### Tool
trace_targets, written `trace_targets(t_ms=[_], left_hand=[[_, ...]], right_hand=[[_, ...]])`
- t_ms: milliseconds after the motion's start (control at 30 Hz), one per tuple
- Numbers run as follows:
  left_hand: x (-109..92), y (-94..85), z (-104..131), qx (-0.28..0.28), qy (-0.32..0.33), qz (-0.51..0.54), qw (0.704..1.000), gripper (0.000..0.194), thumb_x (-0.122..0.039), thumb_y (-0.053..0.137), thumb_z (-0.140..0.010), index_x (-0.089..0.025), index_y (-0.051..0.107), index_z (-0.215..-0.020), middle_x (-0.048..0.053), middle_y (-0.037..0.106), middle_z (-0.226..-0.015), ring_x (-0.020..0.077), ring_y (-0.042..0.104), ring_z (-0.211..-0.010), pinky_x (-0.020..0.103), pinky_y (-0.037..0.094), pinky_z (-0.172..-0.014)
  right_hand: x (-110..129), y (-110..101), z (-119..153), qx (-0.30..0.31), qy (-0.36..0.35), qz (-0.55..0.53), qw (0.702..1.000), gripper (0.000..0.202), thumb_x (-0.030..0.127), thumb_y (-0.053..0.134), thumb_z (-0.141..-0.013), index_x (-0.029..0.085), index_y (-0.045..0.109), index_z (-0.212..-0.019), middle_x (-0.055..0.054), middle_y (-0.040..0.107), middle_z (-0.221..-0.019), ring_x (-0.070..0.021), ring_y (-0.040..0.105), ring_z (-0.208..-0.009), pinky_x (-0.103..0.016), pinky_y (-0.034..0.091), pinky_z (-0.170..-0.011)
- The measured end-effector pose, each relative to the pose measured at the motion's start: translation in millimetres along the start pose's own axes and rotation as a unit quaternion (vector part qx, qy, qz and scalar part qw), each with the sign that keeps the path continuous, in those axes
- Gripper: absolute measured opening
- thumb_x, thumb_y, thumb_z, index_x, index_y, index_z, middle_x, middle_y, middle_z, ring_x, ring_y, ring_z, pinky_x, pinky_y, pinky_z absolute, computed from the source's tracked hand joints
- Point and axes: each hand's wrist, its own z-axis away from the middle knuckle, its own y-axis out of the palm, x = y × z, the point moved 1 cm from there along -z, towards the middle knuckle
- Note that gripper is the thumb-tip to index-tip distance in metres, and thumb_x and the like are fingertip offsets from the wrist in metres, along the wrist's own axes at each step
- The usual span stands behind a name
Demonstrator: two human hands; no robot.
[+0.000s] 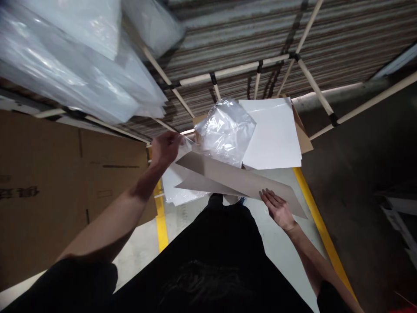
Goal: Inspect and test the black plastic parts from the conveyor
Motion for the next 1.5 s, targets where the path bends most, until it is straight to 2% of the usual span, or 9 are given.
trace_targets(t_ms=[100,333,500,667,833,967,1067,1300,1500], left_hand=[[-11.5,-9.4,-5.1,-0.014,0.042,-0.099,0.994,0.01,-0.027,0.072,-0.081,-0.019,0.067,-0.077,0.001,0.057,-0.065,0.02,0.054,-0.067,0.035,0.046,-0.078],[-56.5,-6.6,-12.8,0.064,0.168,-0.286,0.941,0.033,-0.044,0.068,-0.092,-0.021,0.056,-0.072,0.005,0.052,-0.064,0.0306,0.065,-0.08,0.04,0.048,-0.082],[-100.1,-13.9,-16.8,0.15,0.226,-0.264,0.926,0.034,-0.04,0.077,-0.086,-0.02,0.06,-0.065,0.0,0.051,-0.059,0.0193,0.056,-0.063,0.033,0.046,-0.074],[-134.7,-29.9,-18.8,0.204,0.207,-0.167,0.942,0.02,-0.028,0.076,-0.086,-0.015,0.073,-0.071,0.0,0.061,-0.066,0.0118,0.054,-0.063,0.028,0.045,-0.074],[-163.1,-20.1,-20.9,0.218,0.149,-0.061,0.963,0.022,-0.026,0.071,-0.091,-0.01,0.073,-0.076,0.001,0.06,-0.066,0.0124,0.056,-0.066,0.026,0.047,-0.071],[-196.3,-11.4,-3.4,0.307,0.178,0.027,0.934,0.019,-0.026,0.066,-0.095,-0.013,0.071,-0.083,0.003,0.069,-0.075,0.0137,0.061,-0.071,0.025,0.047,-0.066],[-215.2,-13.4,12.9,0.347,0.26,-0.014,0.901,0.019,-0.029,0.065,-0.096,-0.015,0.072,-0.085,0.004,0.073,-0.086,0.016,0.066,-0.079,0.026,0.049,-0.072],[-207.1,-23.5,-10.1,0.159,0.277,-0.242,0.916,0.033,-0.033,0.058,-0.105,-0.003,0.072,-0.102,-0.001,0.058,-0.077,0.0163,0.063,-0.084,0.032,0.045,-0.093],[-206.5,-25.2,-11.8,0.23,0.266,-0.231,0.907,0.029,-0.027,0.061,-0.104,-0.003,0.073,-0.095,-0.004,0.06,-0.075,0.0087,0.052,-0.07,0.023,0.04,-0.084]], right_hand=[[-10.1,-2.4,4.4,0.003,0.002,0.003,1.0,0.063,0.004,0.043,-0.1,0.02,0.049,-0.161,-0.013,0.072,-0.14,-0.0259,0.067,-0.135,-0.044,0.061,-0.112],[-3.2,-19.2,14.6,0.005,-0.006,-0.022,1.0,0.067,0.006,0.044,-0.1,0.023,0.042,-0.165,-0.012,0.068,-0.146,-0.0264,0.064,-0.139,-0.045,0.06,-0.111],[-6.8,-22.9,23.4,-0.075,0.036,-0.021,0.996,0.066,0.005,0.045,-0.101,0.023,0.042,-0.164,-0.013,0.074,-0.135,-0.0256,0.071,-0.128,-0.042,0.064,-0.106],[-11.6,-24.0,31.8,-0.118,0.084,-0.024,0.989,0.064,0.006,0.046,-0.102,0.025,0.045,-0.163,-0.011,0.075,-0.134,-0.0237,0.074,-0.122,-0.037,0.065,-0.104],[-4.4,-43.2,30.9,-0.142,0.062,-0.057,0.986,0.07,0.002,0.046,-0.099,0.027,0.042,-0.165,-0.012,0.073,-0.138,-0.0246,0.072,-0.127,-0.04,0.065,-0.106],[-10.5,-52.7,27.5,-0.121,0.04,-0.03,0.991,0.068,0.002,0.048,-0.1,0.025,0.043,-0.164,-0.013,0.074,-0.135,-0.0246,0.073,-0.125,-0.04,0.066,-0.103],[-18.2,-59.6,27.1,-0.098,0.05,0.005,0.994,0.065,0.004,0.048,-0.102,0.023,0.044,-0.163,-0.013,0.074,-0.135,-0.0247,0.074,-0.123,-0.04,0.066,-0.101],[-15.0,-100.0,42.5,-0.043,-0.006,0.021,0.999,0.074,0.002,0.046,-0.101,0.025,0.03,-0.17,-0.012,0.066,-0.148,-0.026,0.065,-0.138,-0.045,0.061,-0.111],[-13.0,-108.9,42.4,-0.001,-0.004,0.052,0.999,0.073,0.004,0.047,-0.101,0.025,0.034,-0.169,-0.01,0.067,-0.147,-0.0276,0.069,-0.131,-0.046,0.064,-0.107]])
